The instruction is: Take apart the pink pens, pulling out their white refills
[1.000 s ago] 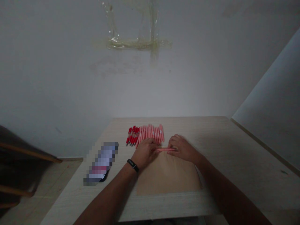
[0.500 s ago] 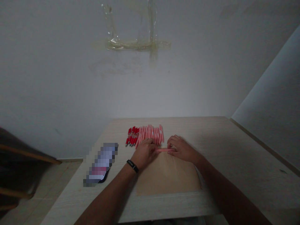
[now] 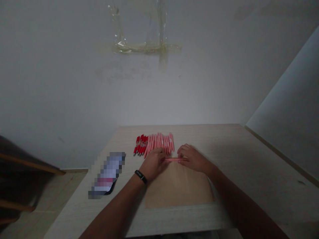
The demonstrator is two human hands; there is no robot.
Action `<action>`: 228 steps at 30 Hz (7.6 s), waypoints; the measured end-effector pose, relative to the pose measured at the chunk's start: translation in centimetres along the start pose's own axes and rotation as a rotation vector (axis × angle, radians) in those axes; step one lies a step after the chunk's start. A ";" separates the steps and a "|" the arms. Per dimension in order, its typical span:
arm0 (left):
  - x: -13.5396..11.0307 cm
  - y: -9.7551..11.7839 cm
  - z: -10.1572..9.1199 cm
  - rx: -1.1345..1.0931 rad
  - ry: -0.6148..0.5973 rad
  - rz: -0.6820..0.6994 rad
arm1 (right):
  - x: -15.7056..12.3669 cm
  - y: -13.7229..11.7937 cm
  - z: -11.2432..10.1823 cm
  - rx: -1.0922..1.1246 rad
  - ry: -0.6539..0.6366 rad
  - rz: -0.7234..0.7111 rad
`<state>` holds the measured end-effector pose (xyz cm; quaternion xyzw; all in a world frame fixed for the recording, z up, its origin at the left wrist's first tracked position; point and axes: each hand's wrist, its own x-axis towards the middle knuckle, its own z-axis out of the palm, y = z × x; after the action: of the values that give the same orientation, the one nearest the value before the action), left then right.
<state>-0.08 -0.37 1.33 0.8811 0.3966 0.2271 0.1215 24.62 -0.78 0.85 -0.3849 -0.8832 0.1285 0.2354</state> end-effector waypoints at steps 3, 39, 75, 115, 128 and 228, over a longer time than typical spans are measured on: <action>0.0 0.0 0.0 -0.018 -0.011 0.007 | 0.0 0.1 0.1 0.015 -0.002 0.003; 0.1 0.1 0.2 -0.136 -0.056 0.012 | 0.1 0.1 0.8 0.014 -0.084 -0.027; 0.2 0.3 -0.1 -0.128 -0.064 0.018 | 0.2 -0.2 1.1 0.027 -0.102 0.034; -0.2 -0.7 -0.7 -0.109 -0.057 -0.078 | -0.7 2.3 0.5 -0.054 -0.100 0.041; 0.0 -0.2 0.2 -0.119 -0.114 -0.016 | -0.2 1.3 0.9 -0.025 -0.112 0.053; -0.6 -0.9 -0.7 -0.059 -0.338 0.073 | -0.6 1.6 -0.1 0.004 -0.008 0.091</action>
<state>-1.34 -0.17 1.38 0.9167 0.3313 0.0917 0.2037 26.03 -0.17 0.03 -0.4238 -0.8653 0.1423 0.2266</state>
